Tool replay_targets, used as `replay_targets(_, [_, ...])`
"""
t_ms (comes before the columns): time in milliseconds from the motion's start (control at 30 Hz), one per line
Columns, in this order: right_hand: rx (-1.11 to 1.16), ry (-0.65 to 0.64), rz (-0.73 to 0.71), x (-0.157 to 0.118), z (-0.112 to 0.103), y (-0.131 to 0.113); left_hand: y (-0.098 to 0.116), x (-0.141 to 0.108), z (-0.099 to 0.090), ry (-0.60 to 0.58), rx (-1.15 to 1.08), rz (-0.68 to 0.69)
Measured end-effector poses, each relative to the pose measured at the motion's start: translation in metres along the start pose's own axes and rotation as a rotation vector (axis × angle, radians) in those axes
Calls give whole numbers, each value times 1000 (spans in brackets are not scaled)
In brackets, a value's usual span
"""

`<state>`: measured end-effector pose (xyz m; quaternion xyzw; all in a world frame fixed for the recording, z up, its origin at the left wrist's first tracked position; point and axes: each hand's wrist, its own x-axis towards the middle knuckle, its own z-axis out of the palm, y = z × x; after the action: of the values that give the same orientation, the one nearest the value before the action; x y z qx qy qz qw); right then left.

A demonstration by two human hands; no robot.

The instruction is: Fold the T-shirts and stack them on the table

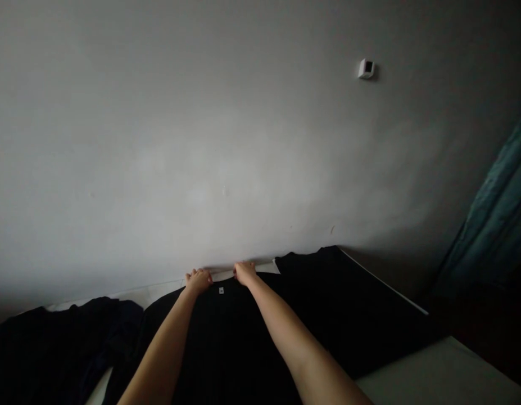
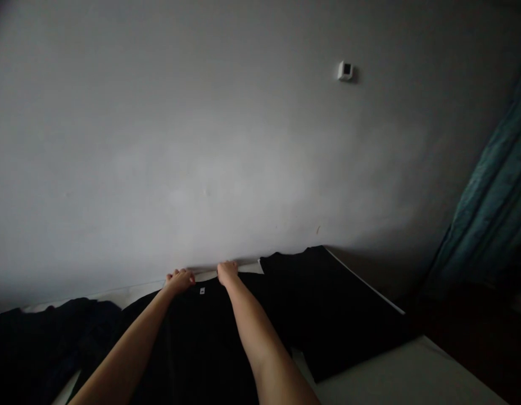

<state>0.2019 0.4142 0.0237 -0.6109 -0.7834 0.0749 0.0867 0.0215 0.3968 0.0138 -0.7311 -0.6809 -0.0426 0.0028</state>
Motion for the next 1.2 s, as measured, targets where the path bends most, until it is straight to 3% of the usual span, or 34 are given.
replay_targets(200, [48, 79, 61, 0, 6, 10, 3, -7, 11, 137, 35, -25])
replay_targets(367, [58, 211, 160, -36, 25, -21, 35, -38, 17, 308, 46, -119])
replay_targets(467, [102, 187, -45, -76, 47, -27, 38, -71, 34, 338, 28, -90])
replay_targets(533, [123, 91, -277, -101, 53, -9, 18, -95, 46, 273, 11, 68])
replay_targets(600, [108, -8, -362, -120, 48, 22, -18, -117, 50, 160, -1, 234])
replay_targets(667, [66, -46, -247, -129, 32, 53, -54, -132, 43, 66, 9, 291])
replay_targets(733, [21, -60, -63, -133, 15, 67, -70, -140, 28, 17, 48, 246])
replay_targets(800, [-10, -44, 80, -136, 6, 54, -55, -144, 15, 37, 91, 131])
replay_targets(867, [-9, -10, 95, -142, 10, 21, -17, -149, 10, 94, 104, 45])
replay_targets(933, [36, -9, -45, -156, 22, -15, 22, -159, 15, 102, 82, 71])
replay_targets(1000, [96, -28, -206, -178, 32, -35, 38, -176, 24, 54, 36, 171])
replay_targets(1067, [142, -66, -370, -208, 34, -31, 21, -198, 33, 0, -35, 300])
replay_targets(1200, [178, -241, -740, -290, 18, 4, -69, -240, 39, -31, -115, 489])
